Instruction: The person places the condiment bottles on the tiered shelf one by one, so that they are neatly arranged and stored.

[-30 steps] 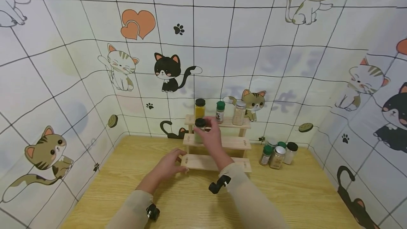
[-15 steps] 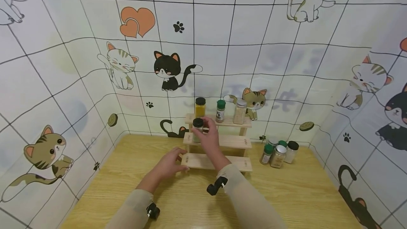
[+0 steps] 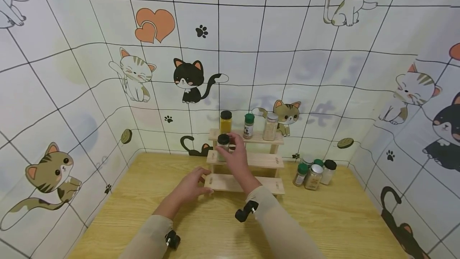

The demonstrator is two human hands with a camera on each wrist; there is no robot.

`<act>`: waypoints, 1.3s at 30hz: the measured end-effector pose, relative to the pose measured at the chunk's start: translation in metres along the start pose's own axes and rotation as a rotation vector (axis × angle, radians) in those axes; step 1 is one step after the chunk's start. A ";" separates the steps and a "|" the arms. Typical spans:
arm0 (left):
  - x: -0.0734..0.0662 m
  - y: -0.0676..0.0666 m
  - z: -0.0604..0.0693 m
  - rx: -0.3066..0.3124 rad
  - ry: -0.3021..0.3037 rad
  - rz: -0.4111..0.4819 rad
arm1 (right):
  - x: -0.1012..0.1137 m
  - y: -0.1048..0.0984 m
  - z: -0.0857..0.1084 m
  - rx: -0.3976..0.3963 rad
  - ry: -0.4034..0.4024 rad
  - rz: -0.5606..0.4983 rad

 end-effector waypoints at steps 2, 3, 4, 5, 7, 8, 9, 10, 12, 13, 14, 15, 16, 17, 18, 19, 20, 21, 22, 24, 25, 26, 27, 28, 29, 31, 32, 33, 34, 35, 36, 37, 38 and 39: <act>0.000 0.000 0.000 -0.001 0.002 0.000 | 0.000 -0.002 0.000 -0.003 0.010 0.005; 0.000 0.000 -0.001 -0.001 0.004 -0.002 | 0.000 -0.003 0.001 -0.006 0.016 0.006; 0.001 0.000 -0.001 0.001 0.005 -0.003 | 0.000 -0.005 0.001 -0.009 0.023 0.006; 0.001 0.000 -0.001 0.003 0.005 -0.005 | -0.001 -0.006 0.002 -0.014 0.028 0.003; 0.002 0.001 -0.001 0.007 0.004 -0.010 | -0.003 -0.010 0.005 -0.020 0.036 0.002; 0.003 0.001 -0.001 0.008 0.001 -0.016 | -0.004 -0.012 0.006 -0.020 0.041 0.007; 0.003 0.002 -0.001 0.009 -0.003 -0.017 | -0.005 -0.014 0.008 -0.022 0.042 0.012; 0.004 0.002 -0.001 0.011 -0.006 -0.019 | -0.007 -0.016 0.010 -0.021 0.042 0.016; 0.003 0.003 -0.001 0.011 -0.005 -0.016 | -0.008 -0.022 0.014 -0.022 0.042 0.022; 0.003 0.003 -0.001 0.012 -0.004 -0.008 | -0.009 -0.026 0.017 -0.022 0.040 0.023; 0.002 0.003 -0.002 0.013 -0.002 -0.007 | -0.009 -0.029 0.019 -0.022 0.041 0.025; 0.001 0.003 -0.002 0.012 0.002 0.002 | -0.009 -0.034 0.021 -0.022 0.039 0.022; 0.000 0.003 -0.002 0.012 0.006 0.006 | -0.009 -0.039 0.024 -0.022 0.035 0.019; -0.001 0.003 -0.002 0.012 0.007 0.012 | -0.008 -0.044 0.026 -0.025 0.026 0.013; -0.002 0.003 -0.002 0.013 0.008 0.013 | -0.008 -0.049 0.028 -0.026 0.017 0.010; -0.002 0.002 -0.001 0.012 0.006 0.009 | -0.007 -0.055 0.029 -0.027 0.004 0.013; -0.002 0.002 -0.001 0.012 0.005 0.005 | -0.007 -0.061 0.031 -0.030 -0.006 0.019; -0.003 0.002 -0.001 0.012 0.007 0.004 | -0.008 -0.068 0.032 -0.036 -0.017 0.023; -0.003 0.002 0.000 0.015 0.003 0.000 | -0.008 -0.075 0.033 -0.044 -0.025 0.030; -0.003 0.002 0.001 0.018 -0.005 -0.005 | -0.010 -0.088 0.036 -0.058 -0.030 0.054; -0.003 0.001 0.001 0.018 -0.010 0.001 | -0.012 -0.095 0.036 -0.069 -0.029 0.067; -0.004 0.001 0.002 0.019 -0.009 0.002 | -0.014 -0.102 0.037 -0.080 -0.029 0.075; -0.004 0.000 0.002 0.018 -0.014 0.004 | -0.016 -0.109 0.038 -0.092 -0.031 0.081; -0.004 0.000 0.002 0.016 -0.020 0.005 | -0.019 -0.115 0.038 -0.101 -0.033 0.082; -0.004 0.000 0.002 0.014 -0.020 0.007 | -0.022 -0.122 0.038 -0.116 -0.038 0.088; -0.005 -0.001 0.002 0.011 -0.019 0.007 | -0.028 -0.137 0.039 -0.158 -0.052 0.095; -0.005 -0.001 0.001 0.011 -0.017 0.002 | -0.030 -0.145 0.040 -0.173 -0.059 0.102; -0.006 -0.001 0.001 0.011 -0.021 0.004 | -0.032 -0.153 0.041 -0.191 -0.062 0.117; -0.006 -0.001 0.001 0.015 -0.021 0.003 | -0.035 -0.162 0.043 -0.204 -0.056 0.137; -0.006 -0.001 0.000 0.017 -0.021 0.002 | -0.037 -0.170 0.044 -0.218 -0.047 0.159; -0.007 -0.001 0.000 0.018 -0.022 0.003 | -0.041 -0.178 0.046 -0.229 -0.033 0.182; -0.007 -0.001 0.000 0.020 -0.025 0.007 | -0.044 -0.186 0.048 -0.233 -0.022 0.211; -0.007 -0.001 0.000 0.021 -0.028 0.009 | -0.047 -0.194 0.050 -0.240 -0.019 0.248; -0.007 -0.001 0.000 0.023 -0.031 0.011 | -0.050 -0.201 0.052 -0.248 -0.011 0.283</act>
Point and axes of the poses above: each hand's wrist, its own z-axis away from the middle knuckle, its own y-axis out of the palm, x = y × z, the point moved 5 cm from there along -z, towards the middle knuckle, and after that the axes turned 10 degrees about z, right-handed, at the moved point
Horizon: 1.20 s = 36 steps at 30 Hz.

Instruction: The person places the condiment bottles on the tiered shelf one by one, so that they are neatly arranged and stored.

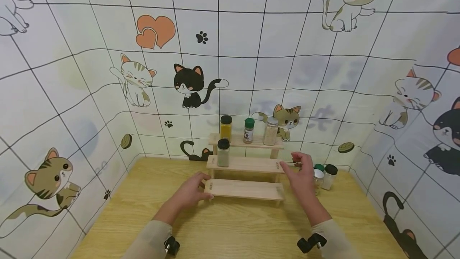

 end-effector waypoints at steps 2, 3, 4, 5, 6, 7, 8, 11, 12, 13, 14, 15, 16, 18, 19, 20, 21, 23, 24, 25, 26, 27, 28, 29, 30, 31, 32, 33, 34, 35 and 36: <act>0.001 0.000 0.000 0.000 -0.003 0.001 | -0.012 -0.012 0.001 -0.011 0.013 0.064; 0.001 0.000 0.000 0.000 -0.004 0.001 | -0.018 -0.018 0.001 -0.018 0.015 0.097; 0.002 0.001 0.000 0.001 -0.005 0.001 | -0.023 -0.023 0.001 -0.024 0.013 0.131; 0.002 0.001 0.000 0.002 -0.005 -0.001 | -0.028 -0.028 0.002 -0.027 0.019 0.164; 0.002 0.001 0.000 0.001 -0.006 -0.004 | -0.034 -0.032 0.002 -0.027 0.030 0.192; 0.003 0.001 0.000 0.002 -0.004 -0.007 | -0.038 -0.035 0.003 -0.029 0.039 0.218; 0.003 0.001 0.000 0.002 -0.002 -0.010 | -0.042 -0.038 0.003 -0.033 0.045 0.239; 0.004 0.002 -0.001 0.005 -0.001 -0.014 | -0.052 -0.046 0.006 -0.047 0.068 0.288; 0.004 0.002 -0.001 0.006 -0.001 -0.013 | -0.055 -0.048 0.006 -0.053 0.075 0.290; 0.004 0.002 -0.002 0.006 0.003 -0.014 | -0.057 -0.050 0.007 -0.059 0.084 0.291; 0.004 0.002 -0.002 0.006 0.003 -0.015 | -0.060 -0.052 0.008 -0.064 0.091 0.293; 0.004 0.001 -0.003 0.005 0.002 -0.018 | -0.061 -0.053 0.008 -0.070 0.097 0.300; 0.004 0.001 -0.003 0.004 0.004 -0.021 | -0.063 -0.055 0.008 -0.075 0.105 0.307; 0.004 0.000 -0.004 0.001 0.003 -0.029 | -0.067 -0.057 0.009 -0.075 0.130 0.328; 0.004 0.000 -0.004 0.001 0.003 -0.035 | -0.069 -0.058 0.010 -0.071 0.146 0.341; 0.005 -0.001 -0.004 0.000 0.001 -0.038 | -0.072 -0.058 0.011 -0.065 0.162 0.348; 0.004 -0.001 -0.004 0.001 0.003 -0.042 | -0.075 -0.059 0.012 -0.056 0.181 0.358; 0.005 -0.001 -0.003 -0.001 0.001 -0.051 | -0.081 -0.059 0.015 -0.030 0.212 0.363; 0.005 -0.001 -0.003 -0.001 0.001 -0.054 | -0.084 -0.058 0.016 -0.013 0.223 0.363; 0.006 -0.001 -0.003 -0.001 -0.001 -0.058 | -0.086 -0.058 0.018 0.002 0.231 0.359; 0.006 -0.001 -0.002 -0.001 -0.001 -0.059 | -0.089 -0.058 0.019 0.014 0.234 0.357; 0.006 -0.001 -0.002 0.001 0.001 -0.062 | -0.091 -0.057 0.020 0.022 0.235 0.352; 0.007 -0.001 -0.002 0.002 -0.004 -0.067 | -0.093 -0.057 0.021 0.028 0.232 0.341; 0.007 0.000 -0.002 0.004 -0.001 -0.070 | -0.095 -0.056 0.021 0.031 0.226 0.335; 0.006 0.000 -0.002 0.005 0.000 -0.065 | -0.097 -0.056 0.022 0.033 0.222 0.329; 0.006 0.000 -0.002 0.005 0.000 -0.061 | -0.098 -0.056 0.023 0.028 0.213 0.327; 0.006 0.000 -0.002 0.004 0.002 -0.057 | -0.100 -0.056 0.023 0.023 0.202 0.328; 0.006 0.000 -0.002 0.003 0.001 -0.056 | -0.101 -0.056 0.024 0.019 0.191 0.328; 0.007 0.000 -0.002 0.000 -0.001 -0.054 | -0.102 -0.055 0.024 0.014 0.177 0.333; 0.007 0.000 -0.003 -0.002 -0.002 -0.051 | -0.103 -0.055 0.024 0.008 0.162 0.338; 0.008 0.001 -0.003 -0.004 -0.006 -0.052 | -0.104 -0.054 0.024 0.001 0.146 0.340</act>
Point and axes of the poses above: each hand's wrist, its own z-axis away from the middle knuckle, its own y-axis out of the palm, x = y × z, the point moved 5 cm from there along -z, towards the middle knuckle, and after that the axes turned 10 degrees about z, right-handed, at the moved point
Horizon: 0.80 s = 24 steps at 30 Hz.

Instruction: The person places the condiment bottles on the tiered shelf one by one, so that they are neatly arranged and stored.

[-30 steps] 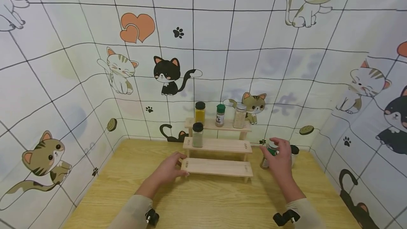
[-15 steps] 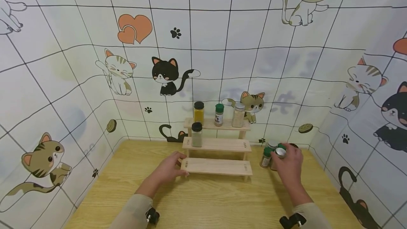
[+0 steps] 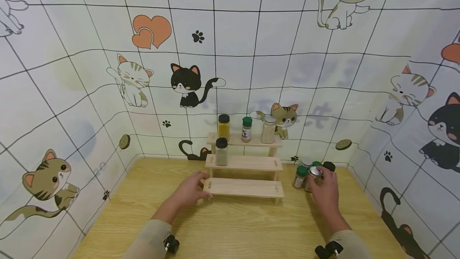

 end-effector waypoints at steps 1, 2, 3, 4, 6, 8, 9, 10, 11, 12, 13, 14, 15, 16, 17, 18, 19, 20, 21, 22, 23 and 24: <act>0.001 0.000 0.000 -0.003 -0.001 -0.003 | -0.001 0.001 0.000 -0.008 -0.015 0.001; 0.002 0.000 -0.001 -0.005 0.000 -0.010 | -0.002 0.002 -0.001 -0.015 -0.028 -0.003; 0.003 0.000 -0.001 -0.004 0.002 -0.013 | -0.002 0.003 -0.001 -0.019 -0.040 -0.005; 0.003 0.000 -0.001 -0.004 0.005 -0.014 | -0.003 0.003 -0.001 -0.023 -0.052 -0.007; 0.003 0.000 -0.001 -0.001 0.008 -0.010 | -0.004 0.005 0.000 -0.025 -0.062 -0.008; 0.002 0.000 -0.001 0.004 0.012 -0.001 | -0.005 0.005 0.001 -0.021 -0.061 -0.011; 0.002 -0.001 -0.001 0.005 0.012 0.004 | -0.006 0.006 0.002 -0.017 -0.060 -0.010; 0.002 -0.001 -0.001 0.004 0.011 0.008 | -0.006 0.006 0.003 -0.013 -0.058 -0.013; 0.001 -0.001 -0.001 0.002 0.009 0.012 | -0.007 0.006 0.003 -0.008 -0.055 -0.015; 0.001 -0.002 -0.001 0.000 0.009 0.014 | -0.007 0.006 0.003 -0.002 -0.053 -0.019; 0.000 -0.002 -0.001 -0.003 0.009 0.015 | -0.007 0.006 0.003 0.002 -0.050 -0.022; 0.000 -0.003 -0.001 -0.006 0.009 0.016 | -0.007 0.006 0.003 0.004 -0.047 -0.022; 0.000 -0.003 -0.001 -0.007 0.010 0.018 | -0.008 0.006 0.004 0.006 -0.040 -0.021; -0.001 -0.003 -0.001 -0.007 0.010 0.022 | -0.008 0.006 0.004 0.005 -0.032 -0.020; -0.001 -0.003 -0.001 -0.007 0.011 0.023 | -0.008 0.006 0.005 0.005 -0.024 -0.020; -0.001 -0.003 -0.001 -0.006 0.012 0.024 | -0.009 0.006 0.006 0.000 -0.014 -0.022; -0.001 -0.003 -0.001 -0.005 0.012 0.025 | -0.009 0.006 0.007 -0.008 0.000 -0.028; -0.001 -0.002 -0.001 -0.005 0.011 0.026 | -0.009 0.006 0.009 -0.017 0.013 -0.039; -0.001 -0.002 -0.002 -0.003 0.011 0.026 | -0.010 0.005 0.011 -0.025 0.029 -0.053; -0.001 -0.002 -0.002 -0.003 0.011 0.027 | -0.010 0.005 0.012 -0.034 0.047 -0.072; -0.001 -0.001 -0.002 -0.003 0.011 0.027 | -0.010 0.005 0.014 -0.045 0.064 -0.089; -0.002 -0.001 -0.002 -0.003 0.010 0.030 | -0.010 0.005 0.015 -0.059 0.081 -0.116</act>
Point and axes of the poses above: each hand's wrist, its own z-axis away from the middle knuckle, its own y-axis out of the palm, x = y × z, the point moved 5 cm from there along -z, towards the middle knuckle, and after that the axes turned 10 degrees about z, right-handed, at the moved point
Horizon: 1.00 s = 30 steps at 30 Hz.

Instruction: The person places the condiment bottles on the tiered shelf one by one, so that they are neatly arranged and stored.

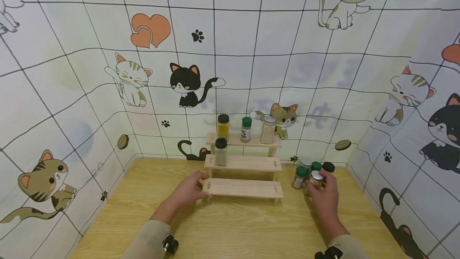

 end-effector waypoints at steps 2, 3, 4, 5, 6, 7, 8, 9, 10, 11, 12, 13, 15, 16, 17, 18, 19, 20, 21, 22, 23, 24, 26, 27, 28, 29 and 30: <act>0.000 0.001 0.000 0.001 -0.003 0.002 | 0.000 -0.001 0.003 -0.027 0.026 -0.035; 0.000 0.001 0.000 0.001 -0.004 0.005 | 0.000 -0.001 0.003 -0.040 0.034 -0.044; 0.000 0.001 0.001 0.001 -0.005 0.008 | 0.000 -0.001 0.004 -0.053 0.038 -0.051; 0.000 0.001 0.001 0.000 -0.007 0.010 | 0.000 -0.001 0.004 -0.068 0.037 -0.053; 0.001 0.001 0.001 0.000 -0.008 0.013 | 0.001 -0.002 0.005 -0.082 0.033 -0.055; 0.002 0.002 0.000 -0.001 -0.009 0.011 | 0.002 -0.002 0.005 -0.098 0.025 -0.048; 0.003 0.002 0.000 -0.002 -0.008 0.009 | 0.004 -0.003 0.004 -0.111 0.016 -0.050; 0.003 0.002 0.000 -0.003 -0.007 0.010 | 0.006 -0.005 0.005 -0.128 0.003 -0.052; 0.004 0.002 -0.001 -0.004 -0.007 0.009 | 0.008 -0.006 0.005 -0.143 -0.007 -0.055; 0.005 0.002 -0.001 -0.006 -0.006 0.008 | 0.011 -0.007 0.005 -0.159 -0.018 -0.060; 0.005 0.002 -0.001 -0.007 -0.005 0.007 | 0.014 -0.009 0.005 -0.173 -0.029 -0.067; 0.005 0.002 -0.001 -0.007 -0.003 0.006 | 0.016 -0.010 0.004 -0.185 -0.037 -0.076; 0.005 0.002 -0.001 -0.007 -0.005 0.013 | 0.021 -0.012 0.004 -0.202 -0.047 -0.096; 0.004 0.002 -0.001 -0.006 -0.007 0.015 | 0.023 -0.013 0.004 -0.208 -0.054 -0.107; 0.004 0.002 0.000 -0.005 -0.008 0.016 | 0.026 -0.014 0.003 -0.215 -0.063 -0.117; 0.003 0.002 0.000 -0.005 -0.009 0.016 | 0.029 -0.014 0.002 -0.219 -0.072 -0.127; 0.003 0.002 0.001 -0.005 -0.010 0.016 | 0.031 -0.014 0.001 -0.222 -0.081 -0.136; 0.002 0.002 0.001 -0.005 -0.012 0.017 | 0.034 -0.014 0.001 -0.222 -0.089 -0.146; 0.002 0.002 0.001 -0.005 -0.013 0.017 | 0.036 -0.014 0.000 -0.223 -0.096 -0.154; 0.002 0.002 0.001 -0.006 -0.012 0.015 | 0.038 -0.014 -0.001 -0.223 -0.102 -0.158; 0.002 0.002 0.002 -0.006 -0.013 0.014 | 0.040 -0.013 -0.002 -0.222 -0.106 -0.161; 0.002 0.002 0.002 -0.006 -0.013 0.014 | 0.043 -0.013 -0.003 -0.219 -0.107 -0.166; 0.002 0.002 0.001 -0.005 -0.013 0.016 | 0.048 -0.012 -0.004 -0.210 -0.112 -0.174; 0.002 0.002 0.001 -0.004 -0.012 0.015 | 0.052 -0.012 -0.004 -0.206 -0.113 -0.177; 0.002 0.002 0.001 -0.004 -0.013 0.015 | 0.055 -0.012 -0.005 -0.202 -0.113 -0.181; 0.002 0.002 0.001 -0.004 -0.014 0.018 | 0.059 -0.012 -0.005 -0.196 -0.113 -0.186; 0.002 0.002 0.001 -0.004 -0.014 0.018 | 0.062 -0.011 -0.005 -0.191 -0.113 -0.189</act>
Point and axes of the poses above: each hand's wrist, its own z-axis away from the middle knuckle, its own y-axis out of the palm, x = y × z, the point moved 5 cm from there along -z, towards the middle knuckle, and after that the axes turned 10 degrees about z, right-handed, at the moved point
